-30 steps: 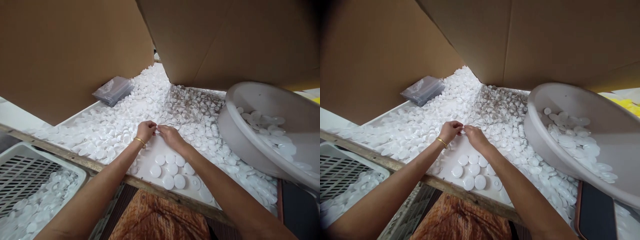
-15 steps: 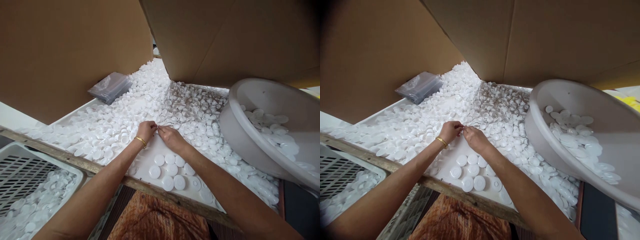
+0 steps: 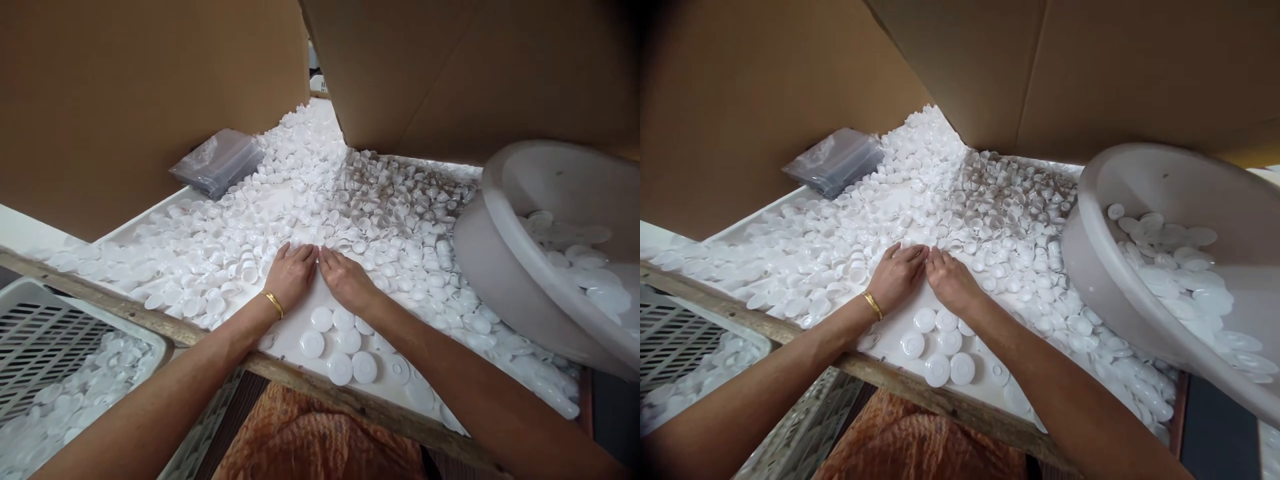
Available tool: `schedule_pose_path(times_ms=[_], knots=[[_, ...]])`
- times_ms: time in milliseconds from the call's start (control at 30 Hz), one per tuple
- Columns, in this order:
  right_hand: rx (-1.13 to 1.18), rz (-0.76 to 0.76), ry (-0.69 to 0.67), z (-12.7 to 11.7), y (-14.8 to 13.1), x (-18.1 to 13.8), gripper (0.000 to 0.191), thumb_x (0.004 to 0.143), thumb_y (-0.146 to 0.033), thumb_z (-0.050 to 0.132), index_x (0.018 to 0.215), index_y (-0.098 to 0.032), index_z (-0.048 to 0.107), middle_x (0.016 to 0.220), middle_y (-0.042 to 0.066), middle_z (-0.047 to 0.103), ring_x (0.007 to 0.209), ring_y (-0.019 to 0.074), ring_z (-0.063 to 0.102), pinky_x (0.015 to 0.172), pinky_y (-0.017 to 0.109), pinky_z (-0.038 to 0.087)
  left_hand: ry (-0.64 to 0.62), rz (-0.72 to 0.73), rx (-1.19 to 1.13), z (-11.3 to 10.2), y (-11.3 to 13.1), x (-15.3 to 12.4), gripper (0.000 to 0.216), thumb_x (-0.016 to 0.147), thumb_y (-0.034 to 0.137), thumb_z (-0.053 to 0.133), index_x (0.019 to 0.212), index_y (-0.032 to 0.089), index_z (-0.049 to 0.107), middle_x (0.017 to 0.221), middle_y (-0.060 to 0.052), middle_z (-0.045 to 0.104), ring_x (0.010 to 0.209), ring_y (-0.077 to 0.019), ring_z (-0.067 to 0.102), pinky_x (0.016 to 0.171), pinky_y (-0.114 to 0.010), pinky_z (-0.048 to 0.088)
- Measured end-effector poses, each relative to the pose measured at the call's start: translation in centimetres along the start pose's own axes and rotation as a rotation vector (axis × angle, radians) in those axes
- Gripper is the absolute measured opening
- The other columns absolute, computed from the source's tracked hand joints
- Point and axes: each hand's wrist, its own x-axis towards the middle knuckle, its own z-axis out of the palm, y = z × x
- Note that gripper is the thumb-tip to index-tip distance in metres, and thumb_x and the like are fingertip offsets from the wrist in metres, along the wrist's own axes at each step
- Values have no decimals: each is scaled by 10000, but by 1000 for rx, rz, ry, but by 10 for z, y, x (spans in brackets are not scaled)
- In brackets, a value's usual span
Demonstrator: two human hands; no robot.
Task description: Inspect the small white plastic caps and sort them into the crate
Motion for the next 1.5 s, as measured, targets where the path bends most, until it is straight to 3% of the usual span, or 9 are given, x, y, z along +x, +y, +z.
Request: schedule_pose_path(times_ms=[300, 467, 567, 667, 800, 933, 1200, 1367, 1500], knots=[[282, 116, -58, -19, 10, -6, 432, 860, -77, 322, 1247, -112, 510, 1306, 104, 497, 1174, 189, 487, 992, 330, 402, -17, -40, 36, -17, 15, 0, 314, 875, 200, 373, 1093, 165, 597, 1119, -105, 609, 1154, -311, 444, 974, -559, 268], [417, 242, 50, -58, 16, -76, 470, 901, -256, 360, 1367, -194, 350, 1420, 44, 354, 1298, 165, 322, 1066, 356, 299, -42, 19, -101, -37, 43, -26, 374, 889, 301, 378, 1169, 124, 551, 1257, -146, 500, 1101, -282, 470, 908, -446, 403], [392, 258, -105, -72, 9, -126, 613, 853, -488, 444, 1391, -232, 301, 1462, 56, 265, 1329, 228, 249, 1060, 429, 278, -78, 19, -284, -41, 55, -43, 506, 899, 422, 343, 1337, 171, 380, 1346, -137, 405, 1190, -246, 416, 981, -401, 366], [367, 242, -257, -69, -5, -150, 880, 720, -654, 527, 1423, -244, 194, 1496, 100, 133, 1351, 290, 163, 1054, 489, 235, -248, 114, -339, -42, 61, -52, 675, 808, 593, 427, 1388, 284, 269, 1434, -118, 269, 1295, -303, 277, 1032, -491, 261], [343, 242, -284, -55, -19, -147, 877, 709, -673, 520, 1414, -237, 234, 1480, 133, 183, 1329, 308, 210, 1024, 496, 266, -403, 218, -305, -43, 63, -62, 894, 649, 714, 526, 1397, 355, 194, 1462, -130, 158, 1310, -383, 192, 1011, -566, 215], [272, 214, -134, -49, -24, -138, 683, 792, -515, 528, 1365, -187, 356, 1404, 149, 348, 1241, 283, 348, 985, 460, 342, -325, 106, -258, -42, 67, -67, 792, 702, 642, 531, 1382, 346, 252, 1380, -145, 249, 1222, -364, 320, 963, -535, 311], [219, 212, 10, -41, -29, -133, 515, 857, -398, 466, 1322, -180, 423, 1333, 150, 431, 1172, 292, 415, 892, 459, 446, -255, -107, -332, -37, 88, -69, 740, 680, 417, 637, 1348, 296, 341, 1189, -125, 367, 1106, -308, 414, 884, -435, 434], [443, 390, 123, -32, -27, -116, 456, 797, -302, 568, 1227, -156, 524, 1137, 136, 559, 1065, 250, 513, 911, 419, 448, -257, -255, -491, -32, 91, -60, 739, 642, 343, 669, 1320, 228, 398, 1132, -118, 352, 1050, -279, 472, 907, -396, 430], [819, 577, 81, -39, -13, -100, 453, 704, -315, 665, 1131, -184, 592, 1115, 94, 583, 980, 224, 576, 857, 410, 490, -308, -404, -644, -31, 85, -43, 758, 579, 330, 731, 1277, 237, 450, 1101, -86, 375, 929, -218, 539, 854, -353, 463]])
